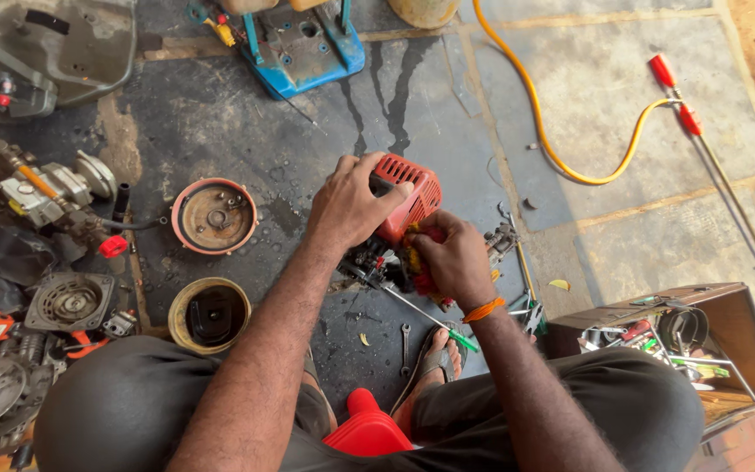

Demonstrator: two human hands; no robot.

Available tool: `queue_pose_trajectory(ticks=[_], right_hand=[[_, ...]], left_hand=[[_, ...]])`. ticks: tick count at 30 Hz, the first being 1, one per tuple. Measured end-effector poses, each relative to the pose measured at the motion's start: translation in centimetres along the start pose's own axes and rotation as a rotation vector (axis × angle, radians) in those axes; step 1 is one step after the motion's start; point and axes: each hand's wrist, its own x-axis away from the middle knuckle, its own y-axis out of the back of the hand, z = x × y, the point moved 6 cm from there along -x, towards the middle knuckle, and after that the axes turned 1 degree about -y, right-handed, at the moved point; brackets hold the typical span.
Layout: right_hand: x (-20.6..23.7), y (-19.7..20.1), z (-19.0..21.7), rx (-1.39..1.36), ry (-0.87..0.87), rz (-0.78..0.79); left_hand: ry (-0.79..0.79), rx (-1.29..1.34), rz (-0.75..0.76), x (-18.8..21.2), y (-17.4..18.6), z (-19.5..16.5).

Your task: The person sits on a low stool and wipes down a small engine and pump assembly with a cloth, turning the parts over to clean different sides. They set the engine aside, pick up a pump housing, and continue wiping it while handling a wrench among the scattered parts.

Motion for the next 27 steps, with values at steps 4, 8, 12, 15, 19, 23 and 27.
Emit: queue_pose_trajectory(ticks=[4, 8, 12, 15, 19, 23, 27], right_hand=[[-0.5, 0.6, -0.2, -0.097, 0.022, -0.236], [-1.1, 0.2, -1.4, -0.085, -0.052, -0.357], [-2.1, -0.3, -3.2, -0.134, -0.093, -0.207], [-3.0, -1.9, -4.6, -0.625, -0.235, 0.367], [-3.1, 1.9, -6.2, -0.762, -0.216, 0.52], [-1.2, 3.3, -7.8, -0.752, -0.274, 0.552], [-0.8, 4.3, -9.8, -0.729, -0.47, 0.254]], left_hand=[[-0.008, 0.018, 0.001, 0.1, 0.1, -0.2], [-0.027, 0.019, 0.006, -0.1, -0.1, -0.1], [0.005, -0.02, 0.023, -0.1, -0.3, 0.1], [0.016, -0.025, 0.025, 0.1, -0.2, -0.1], [-0.045, -0.042, -0.001, 0.2, 0.0, -0.7], [0.001, -0.046, 0.039, -0.1, 0.1, 0.2], [0.034, -0.07, 0.074, -0.2, -0.2, 0.4]])
